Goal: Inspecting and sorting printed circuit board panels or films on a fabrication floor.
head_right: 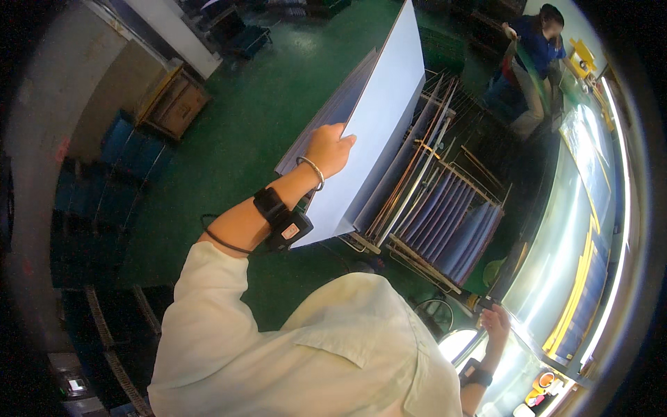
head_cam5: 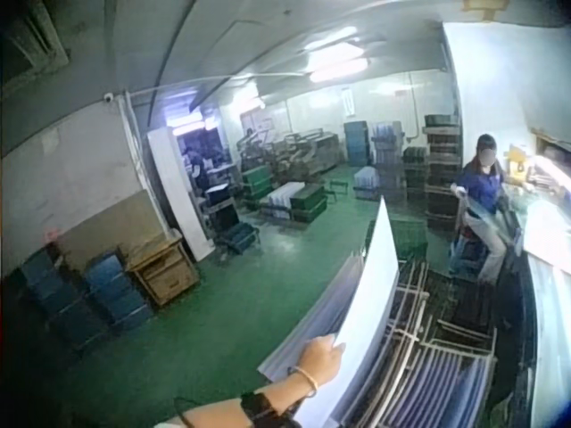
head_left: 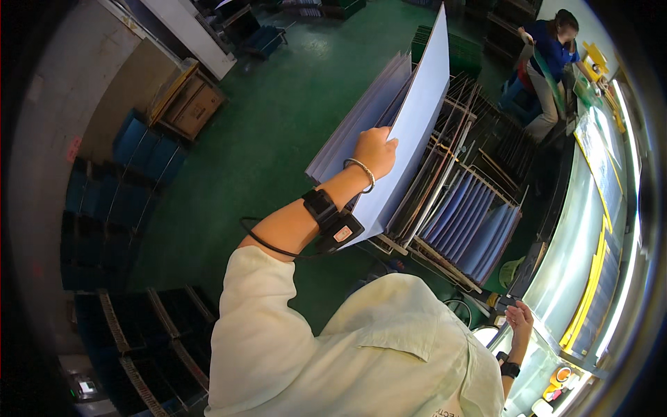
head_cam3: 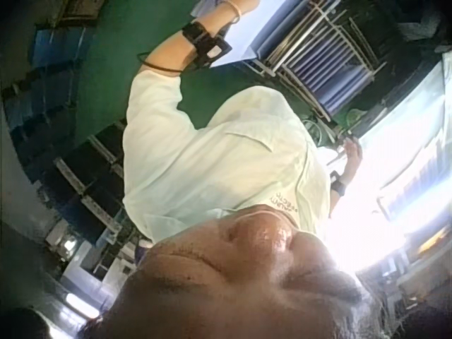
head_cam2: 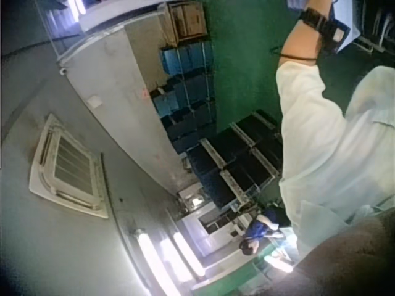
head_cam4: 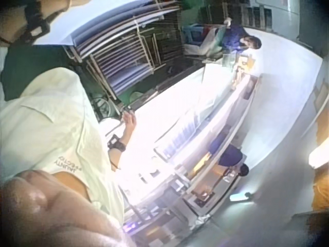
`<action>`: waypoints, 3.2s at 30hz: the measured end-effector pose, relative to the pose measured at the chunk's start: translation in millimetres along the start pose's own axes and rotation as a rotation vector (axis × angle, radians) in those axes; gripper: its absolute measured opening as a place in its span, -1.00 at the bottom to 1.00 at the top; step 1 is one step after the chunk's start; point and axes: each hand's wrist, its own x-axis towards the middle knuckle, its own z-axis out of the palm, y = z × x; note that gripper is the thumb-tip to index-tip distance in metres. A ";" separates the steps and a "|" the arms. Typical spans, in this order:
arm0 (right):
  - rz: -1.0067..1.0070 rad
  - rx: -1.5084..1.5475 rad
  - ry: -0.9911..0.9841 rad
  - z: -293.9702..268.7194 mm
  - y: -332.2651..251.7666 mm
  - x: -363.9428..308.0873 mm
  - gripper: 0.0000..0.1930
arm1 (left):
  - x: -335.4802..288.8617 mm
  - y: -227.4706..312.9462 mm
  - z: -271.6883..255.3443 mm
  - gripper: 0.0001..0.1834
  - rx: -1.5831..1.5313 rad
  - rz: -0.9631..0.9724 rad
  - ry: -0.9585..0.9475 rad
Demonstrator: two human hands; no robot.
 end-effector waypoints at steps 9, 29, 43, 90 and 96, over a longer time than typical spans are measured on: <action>0.010 0.061 0.009 4.7 8.5 -10.0 -0.73 | 22.1 3.4 26.6 -0.76 0.055 -0.017 -0.093; 0.068 0.127 0.116 15.7 27.1 -18.6 -0.76 | 77.9 9.5 60.7 -0.61 0.170 -0.128 -0.491; 0.141 0.050 0.116 27.1 32.0 -30.3 -0.77 | 107.0 -80.9 164.5 -0.72 0.591 -0.125 -0.450; -0.706 0.105 1.102 -35.1 -65.1 -131.4 -0.66 | -10.5 220.7 138.4 -0.56 -0.970 0.364 -0.596; -0.547 0.254 1.103 -70.1 -25.3 -233.3 -0.56 | -89.5 306.0 191.6 -0.60 -1.084 0.341 -0.963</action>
